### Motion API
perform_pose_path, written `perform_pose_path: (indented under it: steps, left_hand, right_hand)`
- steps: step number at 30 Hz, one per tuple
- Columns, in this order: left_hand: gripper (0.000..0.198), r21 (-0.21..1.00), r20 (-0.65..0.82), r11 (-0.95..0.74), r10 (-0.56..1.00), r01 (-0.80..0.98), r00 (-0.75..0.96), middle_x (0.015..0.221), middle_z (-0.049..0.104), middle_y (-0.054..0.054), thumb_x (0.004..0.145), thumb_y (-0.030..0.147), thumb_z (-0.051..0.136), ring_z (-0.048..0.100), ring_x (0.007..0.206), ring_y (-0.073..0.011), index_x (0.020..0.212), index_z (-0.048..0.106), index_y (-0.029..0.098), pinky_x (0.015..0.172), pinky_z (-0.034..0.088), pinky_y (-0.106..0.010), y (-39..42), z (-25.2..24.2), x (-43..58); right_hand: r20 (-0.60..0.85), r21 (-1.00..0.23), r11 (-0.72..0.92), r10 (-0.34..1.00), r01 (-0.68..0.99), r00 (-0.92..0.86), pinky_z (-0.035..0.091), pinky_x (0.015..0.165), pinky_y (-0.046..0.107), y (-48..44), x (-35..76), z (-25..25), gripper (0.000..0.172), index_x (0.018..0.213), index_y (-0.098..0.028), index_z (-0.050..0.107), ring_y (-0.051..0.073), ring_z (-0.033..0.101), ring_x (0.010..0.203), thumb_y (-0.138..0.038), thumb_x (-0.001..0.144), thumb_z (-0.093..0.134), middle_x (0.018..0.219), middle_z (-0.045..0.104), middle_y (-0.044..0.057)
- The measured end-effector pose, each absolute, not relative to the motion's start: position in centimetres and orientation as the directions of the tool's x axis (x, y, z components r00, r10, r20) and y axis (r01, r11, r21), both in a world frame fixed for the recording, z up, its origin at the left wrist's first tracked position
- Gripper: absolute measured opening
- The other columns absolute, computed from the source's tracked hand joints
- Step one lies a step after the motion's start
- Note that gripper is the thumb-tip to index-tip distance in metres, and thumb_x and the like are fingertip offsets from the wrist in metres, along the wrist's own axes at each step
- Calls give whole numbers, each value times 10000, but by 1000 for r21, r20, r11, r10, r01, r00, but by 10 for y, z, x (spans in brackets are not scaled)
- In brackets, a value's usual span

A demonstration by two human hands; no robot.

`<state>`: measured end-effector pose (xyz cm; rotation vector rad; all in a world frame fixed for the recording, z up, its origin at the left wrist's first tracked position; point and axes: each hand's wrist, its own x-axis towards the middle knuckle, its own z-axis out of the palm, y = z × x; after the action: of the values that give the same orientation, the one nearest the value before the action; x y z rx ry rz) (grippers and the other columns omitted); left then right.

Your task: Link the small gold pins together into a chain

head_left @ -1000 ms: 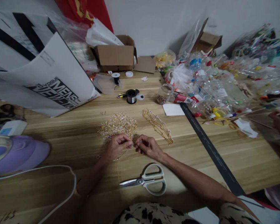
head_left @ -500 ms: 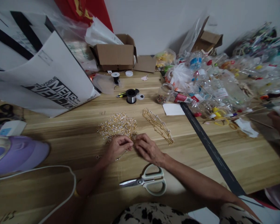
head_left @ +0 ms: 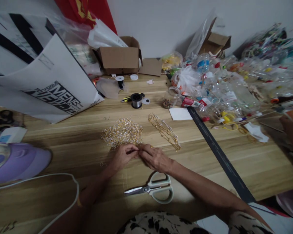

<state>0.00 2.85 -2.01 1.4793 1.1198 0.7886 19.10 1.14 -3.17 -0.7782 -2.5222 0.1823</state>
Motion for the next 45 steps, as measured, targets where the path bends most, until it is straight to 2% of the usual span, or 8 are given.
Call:
perform_pose_path:
  steps: [3, 7, 16, 25, 30, 37, 45]
  left_hand:
    - [58, 973, -117, 38, 932, 229, 342, 613, 665, -20, 688, 188, 642, 621, 583, -132, 670, 651, 133, 578, 510, -217, 28, -17, 0]
    - [59, 975, -129, 59, 934, 213, 333, 599, 651, -11, 683, 181, 645, 613, 576, -127, 646, 637, 135, 576, 508, -216, 28, -17, -1]
    - [84, 980, -161, 110, 928, 166, 337, 590, 600, 15, 690, 204, 630, 601, 556, -110, 666, 593, 132, 560, 501, -207, 29, -19, 0]
    - [171, 969, -235, 184, 895, 166, 380, 587, 616, 4, 684, 279, 680, 603, 573, -120, 687, 595, 131, 596, 508, -231, 28, -15, -1]
    - [183, 965, -252, 201, 892, 171, 375, 639, 646, -8, 632, 260, 720, 622, 619, -135, 707, 615, 130, 637, 513, -247, 28, -18, -2]
    - [103, 971, -185, 123, 929, 205, 320, 591, 615, 4, 623, 180, 680, 597, 567, -115, 649, 596, 128, 579, 489, -212, 27, -22, 2]
    - [54, 952, -64, -39, 944, 303, 324, 595, 606, -8, 669, 156, 607, 585, 562, -112, 624, 599, 127, 544, 473, -199, 26, -18, 5]
  right_hand:
    - [418, -243, 830, 557, 503, -718, 495, 743, 271, 12, 192, -34, 172, 1049, -134, 529, 191, 546, 981, -151, 927, 409, 1037, 593, 128]
    - [401, -227, 822, 567, 522, -720, 475, 675, 257, 12, 191, -35, 185, 1071, -140, 527, 185, 551, 897, -162, 925, 414, 1001, 602, 107]
    - [417, -263, 824, 566, 502, -711, 456, 696, 261, 12, 190, -31, 167, 1034, -145, 526, 182, 541, 894, -137, 921, 403, 996, 606, 104]
    - [449, -488, 746, 659, 452, -603, 472, 708, 266, 15, 189, -36, 147, 982, -160, 509, 168, 567, 838, -148, 933, 371, 919, 609, 100]
    - [445, -540, 719, 685, 437, -577, 466, 707, 258, 15, 187, -37, 128, 948, -172, 508, 158, 574, 811, -152, 935, 382, 883, 616, 79]
    - [459, -477, 747, 660, 462, -594, 473, 722, 260, 14, 187, -37, 139, 998, -162, 502, 165, 588, 866, -152, 938, 377, 907, 623, 95]
    - [456, -447, 744, 667, 497, -589, 471, 676, 258, 15, 187, -39, 129, 976, -166, 499, 156, 589, 782, -162, 942, 375, 882, 621, 85]
